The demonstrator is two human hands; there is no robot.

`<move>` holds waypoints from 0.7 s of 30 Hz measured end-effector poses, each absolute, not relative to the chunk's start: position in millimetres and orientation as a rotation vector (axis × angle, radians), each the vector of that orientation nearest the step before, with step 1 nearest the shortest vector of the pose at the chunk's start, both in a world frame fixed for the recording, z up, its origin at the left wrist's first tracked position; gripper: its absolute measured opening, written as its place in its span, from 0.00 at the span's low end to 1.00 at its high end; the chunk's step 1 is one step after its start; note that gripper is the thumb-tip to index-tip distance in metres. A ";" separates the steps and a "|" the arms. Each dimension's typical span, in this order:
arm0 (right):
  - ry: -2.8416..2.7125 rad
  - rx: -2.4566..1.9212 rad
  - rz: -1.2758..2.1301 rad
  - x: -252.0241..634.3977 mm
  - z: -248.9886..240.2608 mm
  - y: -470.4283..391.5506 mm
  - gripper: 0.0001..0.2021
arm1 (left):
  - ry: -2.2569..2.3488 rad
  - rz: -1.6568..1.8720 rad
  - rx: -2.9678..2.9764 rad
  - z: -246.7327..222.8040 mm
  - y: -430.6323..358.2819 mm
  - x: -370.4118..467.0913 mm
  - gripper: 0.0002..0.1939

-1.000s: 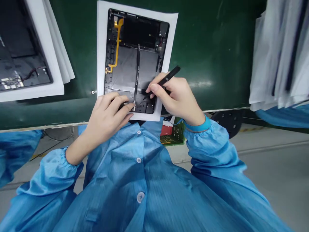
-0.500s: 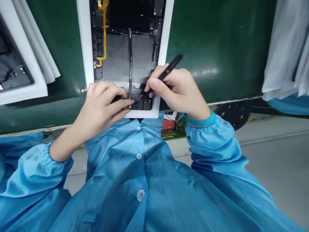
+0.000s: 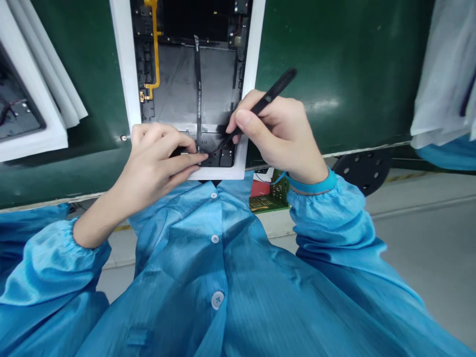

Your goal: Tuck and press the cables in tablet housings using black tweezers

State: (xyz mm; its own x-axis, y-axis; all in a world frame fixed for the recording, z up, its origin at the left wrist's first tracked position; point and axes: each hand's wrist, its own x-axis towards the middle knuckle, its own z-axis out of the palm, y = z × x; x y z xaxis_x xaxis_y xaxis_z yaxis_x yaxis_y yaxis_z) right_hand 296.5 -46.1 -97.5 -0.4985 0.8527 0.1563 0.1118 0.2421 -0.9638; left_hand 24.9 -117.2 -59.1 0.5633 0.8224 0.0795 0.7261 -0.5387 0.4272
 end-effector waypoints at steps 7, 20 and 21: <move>-1.663 -0.863 1.174 302.8 -107.6 -63.2 0.16 | 1.312 0.341 2.386 -55.4 -113.9 27.1 0.12; -2.017 -0.895 1.266 283.9 -86.0 -45.2 0.25 | 1.336 0.307 2.391 -54.4 -114.4 25.9 0.14; -2.009 -0.883 1.307 284.6 -85.2 -45.0 0.25 | 1.340 0.301 2.398 -54.9 -114.7 25.6 0.14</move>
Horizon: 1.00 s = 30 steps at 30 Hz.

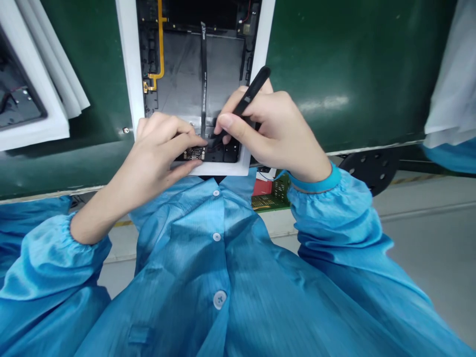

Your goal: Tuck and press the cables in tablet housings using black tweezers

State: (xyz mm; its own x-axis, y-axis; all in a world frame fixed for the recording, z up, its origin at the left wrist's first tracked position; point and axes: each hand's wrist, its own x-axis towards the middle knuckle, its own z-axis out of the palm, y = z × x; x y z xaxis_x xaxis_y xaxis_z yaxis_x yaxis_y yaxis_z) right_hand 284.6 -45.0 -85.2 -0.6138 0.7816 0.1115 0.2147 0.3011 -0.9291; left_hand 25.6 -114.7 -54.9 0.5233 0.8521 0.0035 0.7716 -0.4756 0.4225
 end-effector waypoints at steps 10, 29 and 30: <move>-2.036 -0.815 1.288 284.7 -89.4 -41.8 0.26 | 1.225 0.347 2.615 -60.2 -119.9 23.9 0.11; -2.035 -0.854 0.777 301.2 -117.2 -59.0 0.20 | 1.046 0.332 2.856 -64.7 -111.8 16.5 0.14; -2.055 -0.863 0.785 301.8 -115.5 -58.0 0.20 | 1.048 0.331 2.852 -64.5 -110.7 16.3 0.14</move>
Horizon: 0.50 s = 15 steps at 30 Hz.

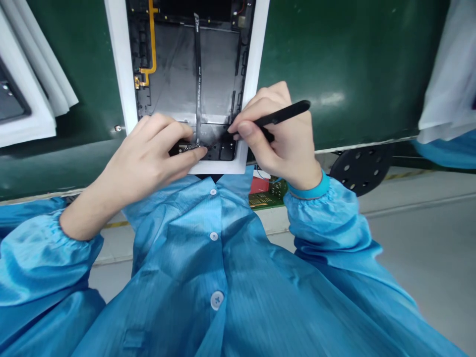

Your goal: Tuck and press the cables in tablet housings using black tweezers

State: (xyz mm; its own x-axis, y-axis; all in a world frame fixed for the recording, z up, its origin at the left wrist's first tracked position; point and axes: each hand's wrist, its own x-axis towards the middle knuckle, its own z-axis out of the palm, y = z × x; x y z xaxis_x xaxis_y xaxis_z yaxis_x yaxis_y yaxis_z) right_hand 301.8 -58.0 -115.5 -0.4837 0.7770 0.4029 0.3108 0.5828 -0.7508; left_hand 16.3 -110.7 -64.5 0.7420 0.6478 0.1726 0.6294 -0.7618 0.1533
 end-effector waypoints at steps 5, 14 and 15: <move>-2.155 -0.881 0.730 310.8 -108.3 -57.3 0.20 | 1.005 0.218 2.824 -60.6 -106.1 14.1 0.16; -1.943 -0.877 0.770 290.0 -112.0 -84.3 0.16 | 0.969 0.236 2.802 -60.0 -99.3 16.3 0.15; -1.917 -0.870 0.797 285.5 -112.4 -87.9 0.16 | 0.952 0.236 2.818 -59.4 -97.4 15.9 0.15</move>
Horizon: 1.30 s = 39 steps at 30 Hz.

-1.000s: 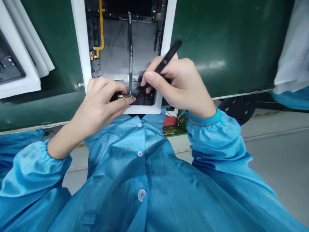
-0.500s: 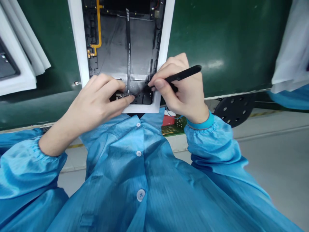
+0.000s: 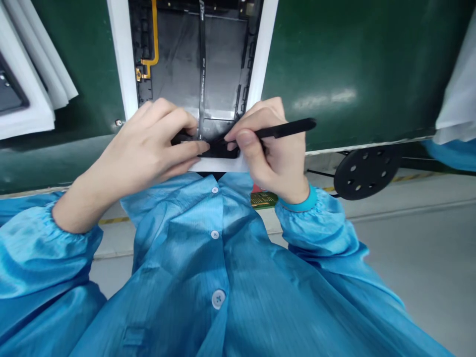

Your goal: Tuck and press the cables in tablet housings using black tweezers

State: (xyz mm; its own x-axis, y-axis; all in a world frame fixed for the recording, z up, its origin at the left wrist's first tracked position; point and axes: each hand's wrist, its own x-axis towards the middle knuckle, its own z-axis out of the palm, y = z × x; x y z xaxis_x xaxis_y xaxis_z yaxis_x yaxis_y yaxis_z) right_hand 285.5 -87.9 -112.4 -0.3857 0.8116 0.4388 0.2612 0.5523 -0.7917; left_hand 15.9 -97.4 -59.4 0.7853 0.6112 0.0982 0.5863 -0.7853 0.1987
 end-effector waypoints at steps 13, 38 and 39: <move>-1.913 -0.914 0.889 275.8 -118.3 -91.8 0.20 | 0.634 0.089 3.074 -38.3 -77.3 3.9 0.16; -1.913 -0.829 0.792 271.9 -116.1 -87.8 0.13 | 0.630 -0.199 2.933 -19.7 -62.2 13.3 0.20; -1.928 -0.857 0.798 271.8 -116.4 -88.0 0.14 | 0.607 -0.188 2.965 -20.7 -61.9 12.1 0.21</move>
